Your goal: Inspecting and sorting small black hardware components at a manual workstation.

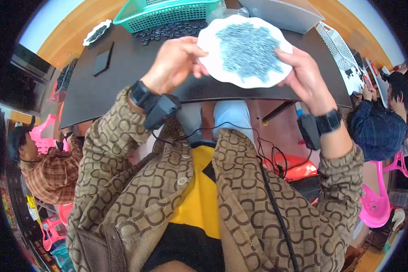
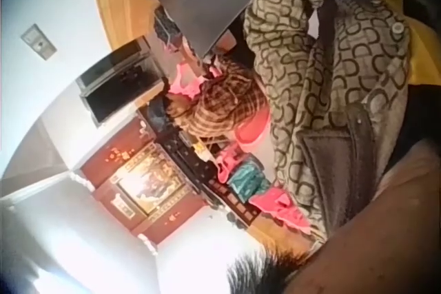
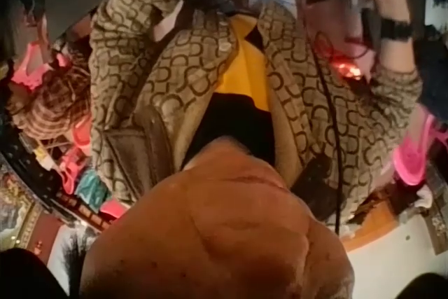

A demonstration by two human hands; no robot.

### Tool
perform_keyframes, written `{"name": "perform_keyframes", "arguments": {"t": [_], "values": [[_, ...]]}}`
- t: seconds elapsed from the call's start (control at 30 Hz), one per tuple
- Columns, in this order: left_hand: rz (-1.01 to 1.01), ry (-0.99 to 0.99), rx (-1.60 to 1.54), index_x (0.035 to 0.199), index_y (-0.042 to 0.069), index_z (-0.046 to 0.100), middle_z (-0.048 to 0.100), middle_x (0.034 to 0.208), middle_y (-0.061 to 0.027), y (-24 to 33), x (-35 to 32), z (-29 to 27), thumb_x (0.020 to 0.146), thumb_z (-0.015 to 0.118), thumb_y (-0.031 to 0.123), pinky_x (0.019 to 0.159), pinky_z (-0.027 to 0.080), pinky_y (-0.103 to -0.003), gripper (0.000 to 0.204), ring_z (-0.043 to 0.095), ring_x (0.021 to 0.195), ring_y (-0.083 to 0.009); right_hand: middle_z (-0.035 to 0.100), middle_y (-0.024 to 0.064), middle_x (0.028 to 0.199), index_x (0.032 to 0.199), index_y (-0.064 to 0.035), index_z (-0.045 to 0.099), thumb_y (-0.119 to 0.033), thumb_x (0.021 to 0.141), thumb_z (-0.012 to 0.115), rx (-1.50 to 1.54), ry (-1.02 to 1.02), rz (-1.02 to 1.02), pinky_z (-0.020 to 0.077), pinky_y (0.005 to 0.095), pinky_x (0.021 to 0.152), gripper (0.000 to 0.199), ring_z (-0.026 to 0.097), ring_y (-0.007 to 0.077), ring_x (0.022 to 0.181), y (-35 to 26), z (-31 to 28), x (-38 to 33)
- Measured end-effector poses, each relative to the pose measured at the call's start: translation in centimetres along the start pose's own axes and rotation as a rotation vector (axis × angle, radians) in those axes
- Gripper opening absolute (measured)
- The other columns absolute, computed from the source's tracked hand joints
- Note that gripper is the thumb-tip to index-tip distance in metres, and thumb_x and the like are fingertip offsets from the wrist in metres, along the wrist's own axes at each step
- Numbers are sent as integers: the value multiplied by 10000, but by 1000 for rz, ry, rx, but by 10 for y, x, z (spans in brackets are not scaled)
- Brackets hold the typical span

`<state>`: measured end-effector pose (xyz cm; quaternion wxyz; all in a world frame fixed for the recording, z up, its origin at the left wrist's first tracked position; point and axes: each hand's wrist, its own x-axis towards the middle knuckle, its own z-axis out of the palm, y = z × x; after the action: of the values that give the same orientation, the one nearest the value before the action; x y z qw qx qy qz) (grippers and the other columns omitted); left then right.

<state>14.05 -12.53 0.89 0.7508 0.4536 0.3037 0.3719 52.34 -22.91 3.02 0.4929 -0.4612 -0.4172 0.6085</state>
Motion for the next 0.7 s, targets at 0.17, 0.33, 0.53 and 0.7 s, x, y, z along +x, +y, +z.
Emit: {"name": "perform_keyframes", "arguments": {"t": [0.17, 0.33, 0.53, 0.7], "values": [[98, -177, 284, 1581, -61, 717, 849, 1368, -211, -50, -86, 39, 1175, 895, 358, 928, 730, -454, 609, 852, 1137, -341, 707, 216, 1787, 1837, 107, 530, -143, 1280, 717, 175, 169, -64, 565, 488, 1391, 639, 724, 315, 1607, 53, -6, -185], [570, -178, 1239, 1817, -41, 570, 598, 1759, -346, -82, -56, -8, 1138, 729, 847, 1411, 416, -661, 1129, 480, 1714, -481, 712, 192, 1786, 1838, 90, 541, -177, 1259, 757, 198, 369, -98, 546, 477, 1398, 673, 725, 305, 1590, 89, -14, -305], [572, -252, 1691, 1988, 35, 301, 372, 1964, -414, -102, 15, 38, 1128, 603, 977, 1477, 280, -777, 1310, 278, 1843, -666, 720, 183, 1775, 1832, 86, 550, -163, 1257, 753, 212, 418, -137, 547, 477, 1391, 658, 727, 300, 1584, 107, -58, -363], [575, -390, 1622, 1983, 39, 330, 353, 1981, -401, -114, 45, 52, 1169, 582, 934, 1512, 243, -723, 1236, 258, 1860, -643, 726, 175, 1765, 1827, 82, 558, -151, 1256, 750, 271, 496, -140, 547, 476, 1386, 646, 728, 295, 1578, 139, -4, -340]]}}
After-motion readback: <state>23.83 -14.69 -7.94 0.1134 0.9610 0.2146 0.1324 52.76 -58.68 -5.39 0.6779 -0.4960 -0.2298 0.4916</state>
